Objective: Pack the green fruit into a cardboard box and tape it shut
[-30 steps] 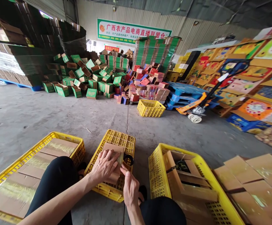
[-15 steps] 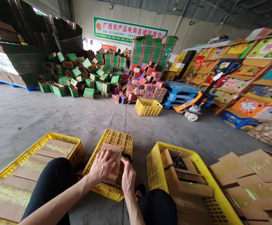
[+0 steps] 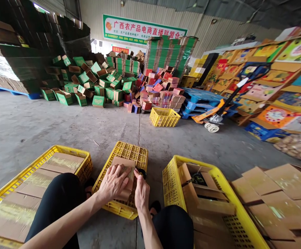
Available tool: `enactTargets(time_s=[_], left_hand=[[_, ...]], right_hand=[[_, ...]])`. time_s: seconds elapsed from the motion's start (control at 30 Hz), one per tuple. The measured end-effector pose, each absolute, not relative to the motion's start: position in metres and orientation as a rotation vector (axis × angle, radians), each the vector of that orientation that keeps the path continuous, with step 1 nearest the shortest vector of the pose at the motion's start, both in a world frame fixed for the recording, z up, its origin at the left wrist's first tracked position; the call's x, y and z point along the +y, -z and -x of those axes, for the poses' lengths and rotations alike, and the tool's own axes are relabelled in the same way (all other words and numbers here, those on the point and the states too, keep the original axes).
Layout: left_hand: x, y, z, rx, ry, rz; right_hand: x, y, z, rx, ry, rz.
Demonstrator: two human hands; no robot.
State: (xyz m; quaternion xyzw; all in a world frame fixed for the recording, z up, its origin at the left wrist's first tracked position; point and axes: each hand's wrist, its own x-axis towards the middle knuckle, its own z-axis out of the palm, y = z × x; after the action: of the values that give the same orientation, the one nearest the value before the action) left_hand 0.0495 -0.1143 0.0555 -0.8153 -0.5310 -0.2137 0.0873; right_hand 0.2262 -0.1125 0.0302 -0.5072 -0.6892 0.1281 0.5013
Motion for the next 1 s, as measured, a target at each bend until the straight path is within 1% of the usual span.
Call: enactTargets(time_s=[0.13,0.3,0.5,0.73,1.0], left_hand=[[-0.116,-0.058,-0.051,-1.600,0.629,2.411],[-0.116,-0.056,-0.052,-1.606,0.637,2.368],[-0.117,-0.057,-0.052,-1.592,0.614,2.371],[-0.118,-0.058,-0.053,-1.580,0.609,2.378],[-0.119,-0.056,-0.048,-1.556,0.655,2.457]], right_hand=[[-0.125,-0.026,-0.229,-1.603,-0.535,1.228],[-0.137,-0.020,-0.234,-1.607,-0.591,1.195],[-0.150,-0.021,-0.236,-1.648,-0.507,1.169],[-0.156,-0.026,-0.235,-1.769,-0.235,1.134],[-0.146,-0.032,-0.229,-1.811,-0.219,1.103]])
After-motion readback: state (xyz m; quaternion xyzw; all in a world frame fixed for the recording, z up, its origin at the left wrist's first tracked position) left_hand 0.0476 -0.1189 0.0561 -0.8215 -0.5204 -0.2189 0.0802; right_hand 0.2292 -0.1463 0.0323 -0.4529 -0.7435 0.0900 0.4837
